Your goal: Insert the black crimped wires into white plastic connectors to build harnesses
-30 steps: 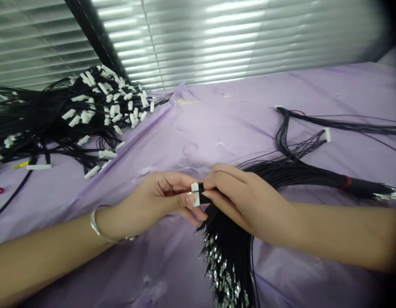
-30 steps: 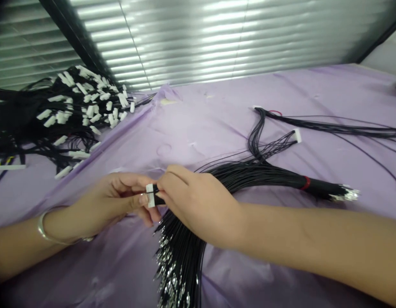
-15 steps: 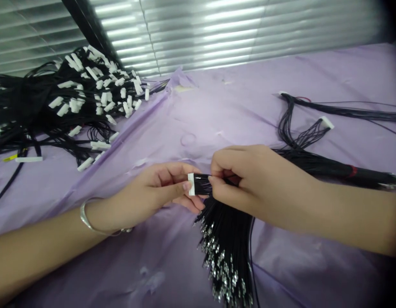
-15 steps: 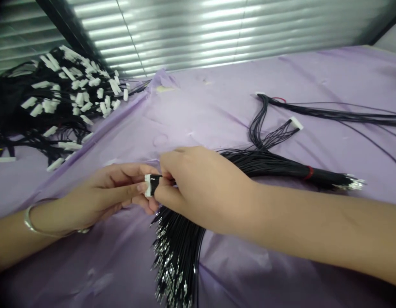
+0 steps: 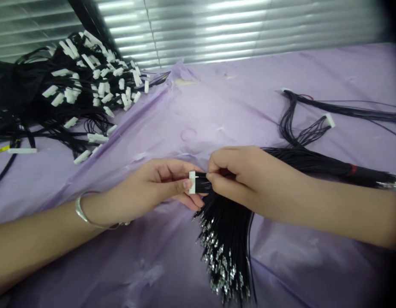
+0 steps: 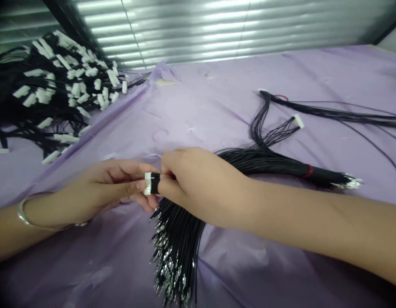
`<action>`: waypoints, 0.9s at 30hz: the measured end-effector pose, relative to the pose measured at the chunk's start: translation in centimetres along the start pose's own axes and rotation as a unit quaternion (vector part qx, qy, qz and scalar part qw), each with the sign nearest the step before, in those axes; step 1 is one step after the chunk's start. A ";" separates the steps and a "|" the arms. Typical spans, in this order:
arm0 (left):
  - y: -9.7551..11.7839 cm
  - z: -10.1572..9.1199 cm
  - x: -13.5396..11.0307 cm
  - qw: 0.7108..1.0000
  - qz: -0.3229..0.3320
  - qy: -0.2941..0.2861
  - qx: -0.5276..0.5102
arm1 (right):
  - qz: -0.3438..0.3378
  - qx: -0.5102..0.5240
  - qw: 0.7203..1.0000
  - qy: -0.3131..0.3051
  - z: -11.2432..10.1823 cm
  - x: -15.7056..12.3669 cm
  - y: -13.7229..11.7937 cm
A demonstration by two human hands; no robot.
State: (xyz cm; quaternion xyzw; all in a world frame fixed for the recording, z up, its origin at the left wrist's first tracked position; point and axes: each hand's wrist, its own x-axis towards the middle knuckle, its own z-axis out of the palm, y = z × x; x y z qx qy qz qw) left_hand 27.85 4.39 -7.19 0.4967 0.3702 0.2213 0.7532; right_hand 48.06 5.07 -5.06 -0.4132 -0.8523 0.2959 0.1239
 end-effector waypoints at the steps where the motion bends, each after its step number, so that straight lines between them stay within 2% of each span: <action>1: 0.0 0.0 0.0 1.000 0.000 0.001 -0.001 | -0.010 -0.005 1.000 0.001 0.1 0.0 0.0; 9: 0.0 0.2 -0.3 0.999 0.006 -0.008 0.030 | -0.039 -0.031 0.999 0.012 0.9 0.5 0.2; 12: 0.0 -0.1 -0.3 0.999 0.023 0.027 0.037 | -0.067 -0.070 0.995 0.030 0.2 0.3 0.4; 16: 0.1 -0.6 0.0 0.994 0.054 0.083 0.041 | -0.108 -0.191 0.972 0.089 -0.8 -0.9 0.0; 19: 0.3 -0.6 0.2 0.993 0.045 0.098 0.039 | -0.091 -0.253 0.962 0.045 -0.9 -1.7 -0.4; 22: 0.3 -0.5 0.3 0.993 0.036 0.106 0.042 | -0.098 -0.241 0.965 -0.022 -0.2 -1.8 -0.1; 27: 0.3 -0.5 0.4 0.994 0.021 0.107 0.032 | -0.143 -0.222 0.964 -0.042 0.7 -1.3 0.9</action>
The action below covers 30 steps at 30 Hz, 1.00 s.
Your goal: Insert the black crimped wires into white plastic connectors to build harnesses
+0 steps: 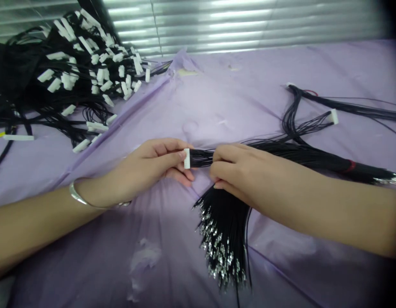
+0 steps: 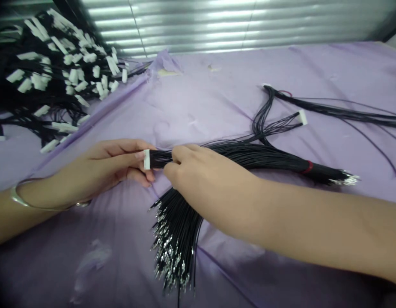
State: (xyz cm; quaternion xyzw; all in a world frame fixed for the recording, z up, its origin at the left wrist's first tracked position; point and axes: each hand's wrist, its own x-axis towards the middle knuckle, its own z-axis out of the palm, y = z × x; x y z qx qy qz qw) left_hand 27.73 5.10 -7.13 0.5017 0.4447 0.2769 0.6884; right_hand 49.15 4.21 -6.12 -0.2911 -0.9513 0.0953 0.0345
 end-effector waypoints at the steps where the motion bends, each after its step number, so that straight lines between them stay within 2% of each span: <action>1: 0.0 0.0 0.0 1.000 0.001 -0.001 0.005 | -0.003 -0.003 1.000 0.003 0.1 0.0 0.1; 3: 0.0 0.0 0.1 1.000 0.007 0.001 0.017 | 0.008 0.001 1.000 0.015 0.0 0.0 0.1; 8: 0.1 0.0 0.2 1.000 0.016 -0.022 0.010 | 0.106 0.094 0.990 0.028 -0.7 0.7 0.0; 14: 0.3 -0.1 0.3 0.999 0.010 -0.040 0.009 | 0.101 0.113 0.987 0.048 -0.5 1.8 -0.4; 22: 0.5 0.0 0.2 0.998 0.004 -0.021 0.054 | 0.176 0.144 0.971 0.068 -0.9 1.9 -0.6; 30: 0.4 -0.2 0.4 0.999 -0.019 -0.026 0.023 | 0.193 0.133 0.971 0.054 -0.6 2.2 0.1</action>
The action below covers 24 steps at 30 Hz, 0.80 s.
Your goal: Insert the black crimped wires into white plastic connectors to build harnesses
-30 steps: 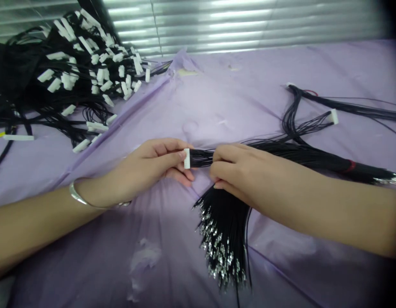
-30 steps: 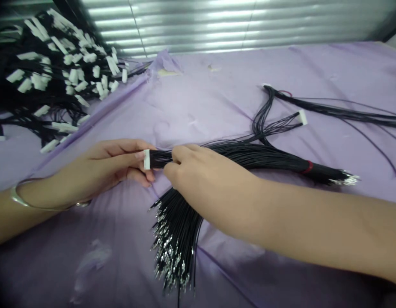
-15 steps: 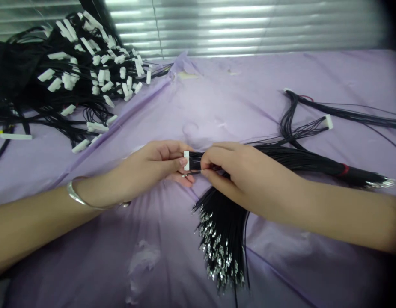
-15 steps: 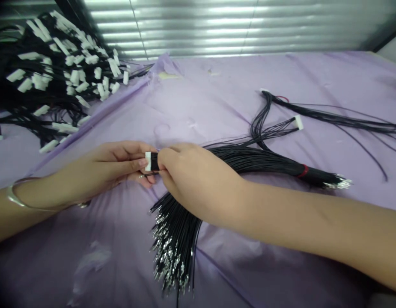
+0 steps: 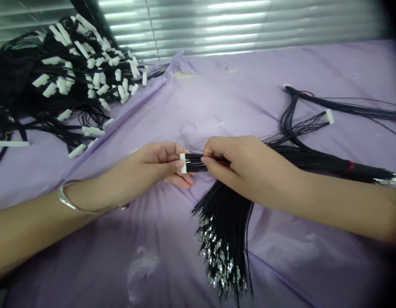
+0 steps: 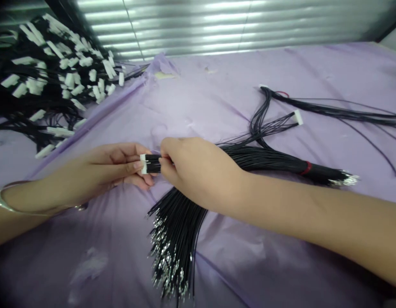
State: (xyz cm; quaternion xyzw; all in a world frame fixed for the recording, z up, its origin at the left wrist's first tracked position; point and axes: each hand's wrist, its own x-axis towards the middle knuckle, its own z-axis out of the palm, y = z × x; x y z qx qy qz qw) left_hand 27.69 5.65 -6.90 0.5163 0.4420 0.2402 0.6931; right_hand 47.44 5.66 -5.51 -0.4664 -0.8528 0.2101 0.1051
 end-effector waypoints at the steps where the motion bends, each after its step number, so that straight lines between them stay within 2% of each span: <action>1: 0.0 0.0 0.0 1.000 -0.005 0.001 -0.004 | 0.004 0.003 1.000 0.000 0.0 0.0 0.0; 6: 0.3 0.0 0.1 0.999 -0.025 0.010 -0.018 | 0.010 0.024 1.000 0.000 0.1 0.1 0.1; 15: 0.4 0.2 0.0 1.000 -0.018 0.011 -0.013 | 0.014 0.043 0.999 0.009 0.2 0.3 0.4; 24: 0.5 0.0 0.1 0.997 -0.049 0.020 -0.047 | 0.020 0.052 0.998 0.016 0.4 0.3 0.4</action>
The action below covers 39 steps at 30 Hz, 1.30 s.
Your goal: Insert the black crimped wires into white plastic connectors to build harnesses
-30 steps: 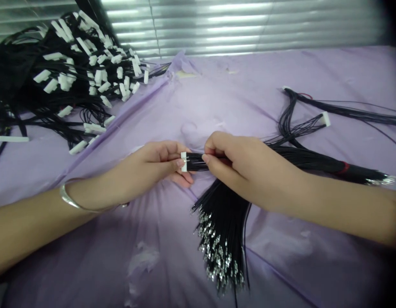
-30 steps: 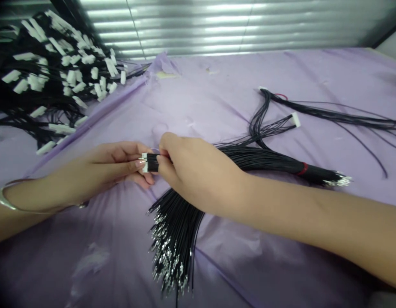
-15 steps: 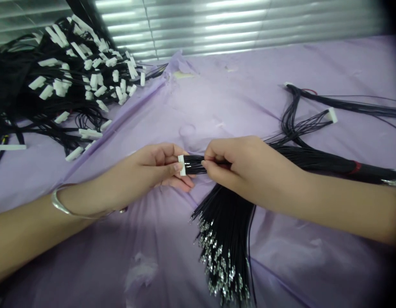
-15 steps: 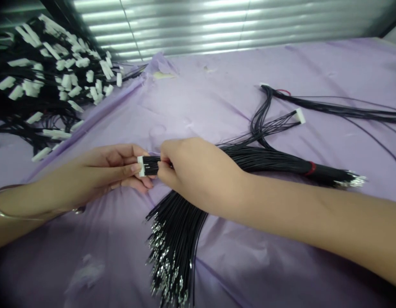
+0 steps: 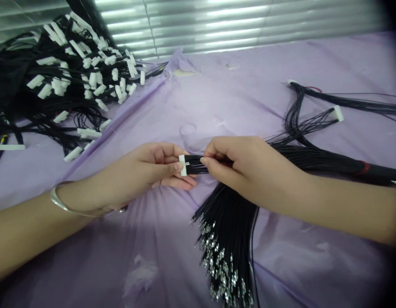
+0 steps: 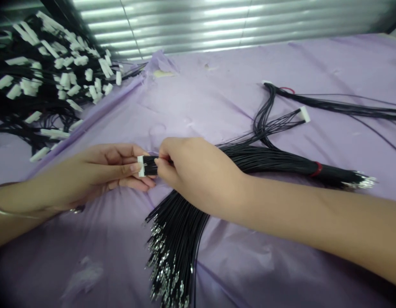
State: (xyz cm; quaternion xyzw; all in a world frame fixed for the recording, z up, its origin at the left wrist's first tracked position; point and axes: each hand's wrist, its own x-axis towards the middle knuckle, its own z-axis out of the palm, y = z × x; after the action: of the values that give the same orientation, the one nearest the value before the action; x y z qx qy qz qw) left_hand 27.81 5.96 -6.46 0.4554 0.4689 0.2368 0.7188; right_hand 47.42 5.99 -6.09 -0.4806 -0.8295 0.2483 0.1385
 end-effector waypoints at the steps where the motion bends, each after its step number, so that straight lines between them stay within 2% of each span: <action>1: 0.0 0.0 0.1 1.000 -0.004 -0.001 -0.008 | 0.000 0.001 1.000 0.000 0.0 0.0 0.0; 7: 0.2 0.1 0.2 1.000 -0.026 0.008 -0.015 | -0.005 -0.026 1.000 0.001 0.6 0.1 -0.1; 18: -0.7 -0.3 0.4 0.999 0.040 -0.010 0.022 | -0.063 -0.121 0.990 -0.027 1.7 0.6 -0.2; 28: -0.7 -0.3 0.3 0.998 0.054 -0.016 0.017 | -0.171 -0.181 0.968 0.010 2.3 0.6 0.2; 33: -0.5 0.0 0.1 0.998 0.050 0.015 -0.023 | -0.221 -0.315 0.915 0.122 0.8 -0.5 0.1; 36: -0.6 -0.1 0.1 0.998 0.061 0.008 -0.026 | -0.222 -0.291 0.924 0.108 0.2 -0.3 0.5; 39: -0.8 -0.3 0.1 0.996 0.078 -0.012 -0.037 | -0.237 -0.258 0.930 0.107 0.7 0.1 1.1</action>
State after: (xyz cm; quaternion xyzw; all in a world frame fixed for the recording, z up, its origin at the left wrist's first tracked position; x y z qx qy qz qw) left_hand 27.50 5.81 -7.25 0.4666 0.4146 0.3033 0.7200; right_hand 47.82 6.37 -7.22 -0.3125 -0.9352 -0.0670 0.1525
